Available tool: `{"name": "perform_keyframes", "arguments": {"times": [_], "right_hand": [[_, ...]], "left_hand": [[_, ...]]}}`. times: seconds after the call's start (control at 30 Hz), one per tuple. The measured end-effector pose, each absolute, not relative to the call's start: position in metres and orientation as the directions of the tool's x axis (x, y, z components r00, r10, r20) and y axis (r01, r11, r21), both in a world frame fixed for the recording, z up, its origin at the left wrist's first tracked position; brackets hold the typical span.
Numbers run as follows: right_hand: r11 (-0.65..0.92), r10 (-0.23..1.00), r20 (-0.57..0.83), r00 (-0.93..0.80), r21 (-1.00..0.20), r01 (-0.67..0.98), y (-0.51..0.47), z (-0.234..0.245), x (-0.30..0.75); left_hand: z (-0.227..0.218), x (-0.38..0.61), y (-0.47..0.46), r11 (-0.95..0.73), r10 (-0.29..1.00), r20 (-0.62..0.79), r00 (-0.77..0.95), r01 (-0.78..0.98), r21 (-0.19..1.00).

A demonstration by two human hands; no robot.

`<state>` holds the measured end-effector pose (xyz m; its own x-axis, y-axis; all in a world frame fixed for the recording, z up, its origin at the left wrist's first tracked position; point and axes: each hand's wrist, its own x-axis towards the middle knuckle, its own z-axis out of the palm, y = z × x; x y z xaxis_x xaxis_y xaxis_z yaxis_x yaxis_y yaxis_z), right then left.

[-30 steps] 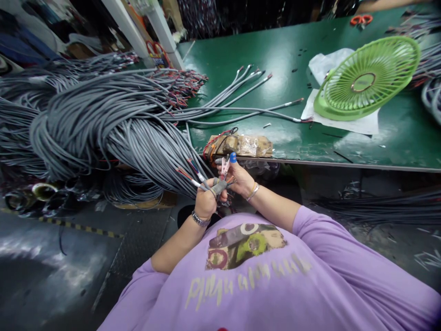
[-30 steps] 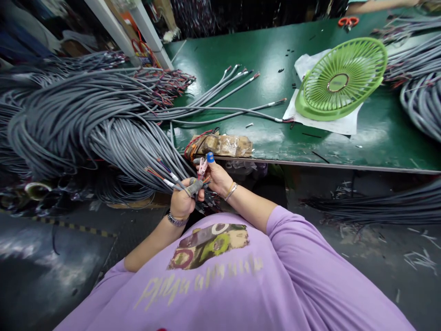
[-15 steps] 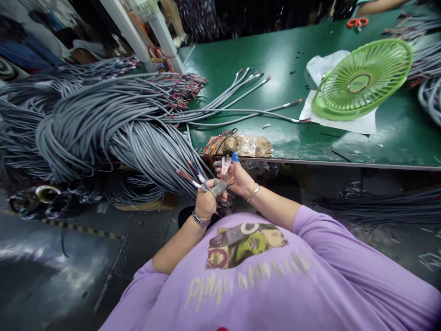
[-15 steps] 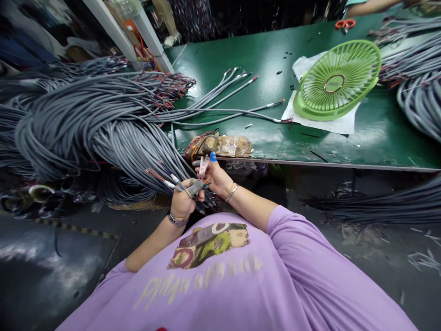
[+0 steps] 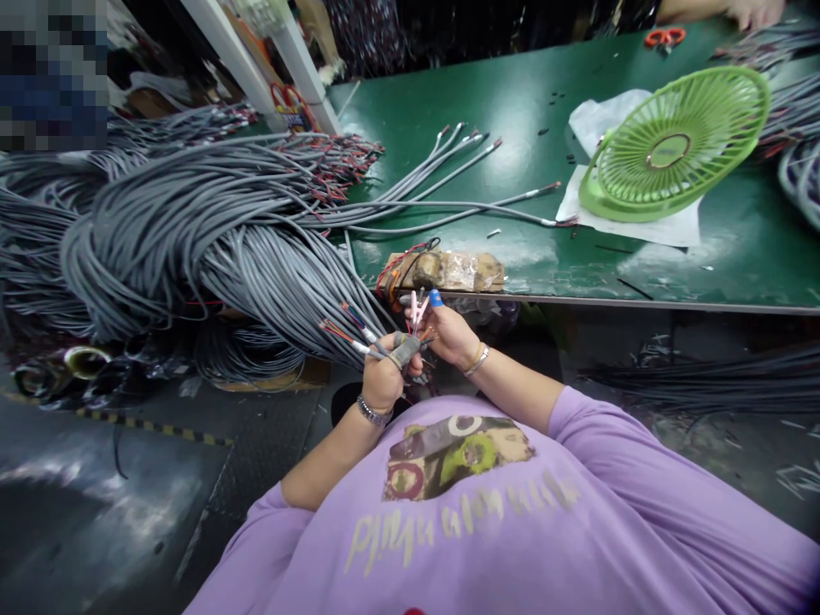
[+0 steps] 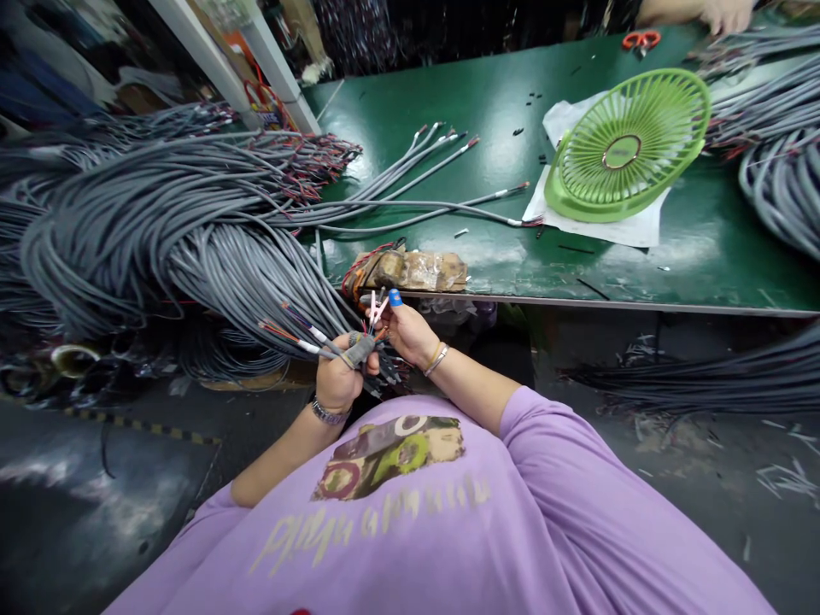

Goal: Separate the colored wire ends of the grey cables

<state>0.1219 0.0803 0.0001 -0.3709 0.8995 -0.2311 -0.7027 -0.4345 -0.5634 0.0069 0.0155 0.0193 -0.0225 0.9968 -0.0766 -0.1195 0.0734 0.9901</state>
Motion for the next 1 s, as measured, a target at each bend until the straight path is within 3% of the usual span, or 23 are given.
{"name": "perform_keyframes", "arguments": {"times": [0.23, 0.67, 0.87, 1.0], "right_hand": [[-0.557, 0.831, -0.303, -0.467, -0.453, -0.697, 0.086, 0.000, 0.119], [-0.540, 0.840, -0.310, -0.445, -0.393, -0.744, 0.083, 0.004, 0.116], [-0.578, 0.816, -0.280, -0.506, -0.432, -0.692, 0.081, 0.005, 0.124], [-0.499, 0.865, -0.243, -0.439, -0.509, -0.701, 0.079, 0.005, 0.125]], "left_hand": [[0.018, 0.008, 0.019, 0.114, 0.992, -0.120, -0.031, -0.141, 0.983], [0.016, 0.008, 0.019, 0.104, 0.994, -0.109, -0.027, -0.125, 0.987], [0.013, 0.003, 0.010, 0.034, 0.999, -0.035, -0.008, -0.093, 0.995], [0.013, 0.005, 0.009, 0.019, 0.998, -0.026, -0.061, -0.115, 0.993]]}}
